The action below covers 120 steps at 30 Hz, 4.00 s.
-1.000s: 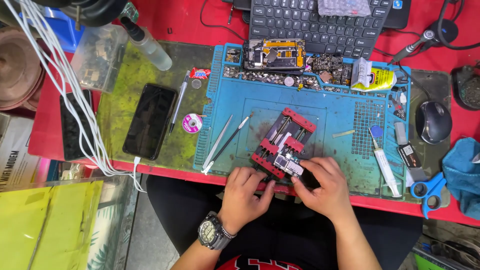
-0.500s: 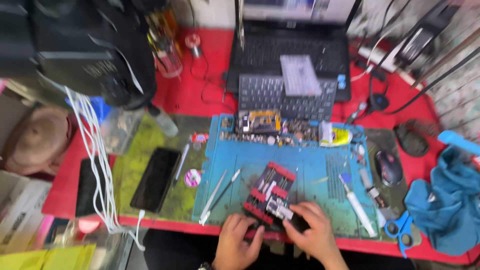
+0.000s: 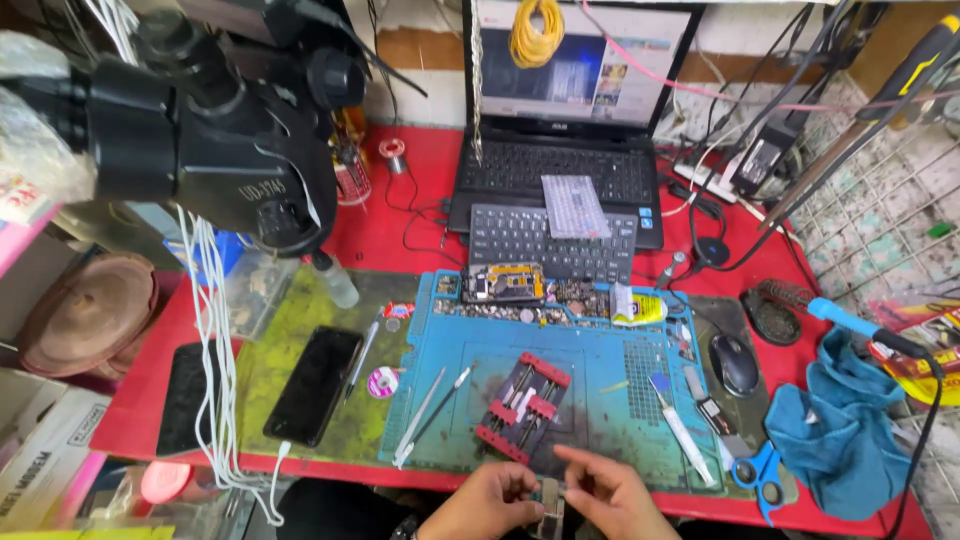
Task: Repairing and inspecting a mobile phone motherboard using precision tools.
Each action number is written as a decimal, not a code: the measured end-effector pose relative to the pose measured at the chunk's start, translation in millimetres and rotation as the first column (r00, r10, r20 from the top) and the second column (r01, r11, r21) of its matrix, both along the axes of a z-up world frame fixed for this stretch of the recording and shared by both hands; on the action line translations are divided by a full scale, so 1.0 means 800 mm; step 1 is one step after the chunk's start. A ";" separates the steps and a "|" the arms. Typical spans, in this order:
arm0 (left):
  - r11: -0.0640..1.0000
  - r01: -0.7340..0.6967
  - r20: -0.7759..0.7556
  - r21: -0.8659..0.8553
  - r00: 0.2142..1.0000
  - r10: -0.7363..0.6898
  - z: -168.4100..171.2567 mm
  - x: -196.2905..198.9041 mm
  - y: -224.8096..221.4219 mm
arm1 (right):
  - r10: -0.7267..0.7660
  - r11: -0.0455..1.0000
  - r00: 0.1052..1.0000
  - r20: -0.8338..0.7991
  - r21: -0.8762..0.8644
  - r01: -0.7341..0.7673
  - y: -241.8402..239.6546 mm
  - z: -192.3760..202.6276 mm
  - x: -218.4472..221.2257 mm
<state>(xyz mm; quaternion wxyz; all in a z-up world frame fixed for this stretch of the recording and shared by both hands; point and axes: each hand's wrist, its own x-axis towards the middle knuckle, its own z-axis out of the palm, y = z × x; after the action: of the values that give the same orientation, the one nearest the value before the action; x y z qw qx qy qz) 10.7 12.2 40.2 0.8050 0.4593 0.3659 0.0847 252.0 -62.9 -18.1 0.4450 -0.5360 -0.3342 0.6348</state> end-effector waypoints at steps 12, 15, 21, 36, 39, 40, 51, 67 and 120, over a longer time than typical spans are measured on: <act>0.812 -0.581 0.152 -0.055 0.799 0.582 -0.039 0.031 -0.044 | -0.234 0.908 0.713 0.661 0.411 -0.083 -0.044 0.022 -0.038; 0.809 -0.583 0.136 -0.069 0.798 0.587 -0.042 0.035 -0.042 | -0.222 0.952 0.735 0.641 0.307 0.020 -0.034 0.024 -0.039; 0.763 -0.647 0.212 0.021 0.748 0.629 -0.053 0.043 -0.025 | -0.259 0.868 0.610 0.749 0.458 -0.194 0.007 0.026 -0.027; 0.246 -0.077 -0.080 0.966 0.816 0.572 -0.065 -0.014 -0.037 | -0.237 0.870 0.548 0.802 0.427 -0.247 0.033 -0.008 -0.009; 0.226 -0.069 -0.078 0.972 0.811 0.580 -0.070 -0.013 -0.035 | -0.186 0.909 0.558 0.809 0.357 -0.214 0.033 -0.003 -0.011; 0.225 -0.067 -0.078 0.972 0.811 0.580 -0.069 -0.013 -0.034 | -0.188 0.909 0.559 0.808 0.359 -0.214 0.034 -0.004 -0.011; 0.283 -0.027 -0.139 0.959 0.822 0.552 -0.071 -0.013 -0.034 | -0.140 0.939 0.454 0.880 0.264 -0.222 0.033 -0.011 -0.012; 0.333 0.032 -0.211 0.942 0.830 0.517 -0.068 -0.013 -0.028 | -0.124 0.950 0.501 0.857 0.248 -0.188 0.033 0.000 -0.014; 0.236 -0.017 -0.121 0.972 0.820 0.559 -0.055 -0.007 -0.029 | -0.202 0.916 0.482 0.853 0.339 -0.216 0.033 0.004 -0.018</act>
<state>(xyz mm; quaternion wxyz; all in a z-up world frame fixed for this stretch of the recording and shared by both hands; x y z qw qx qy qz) 4.7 -10.6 -3.6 0.2345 0.7678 0.4987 0.3269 237.9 -36.3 -15.3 0.3093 -0.6784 -0.6385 0.1910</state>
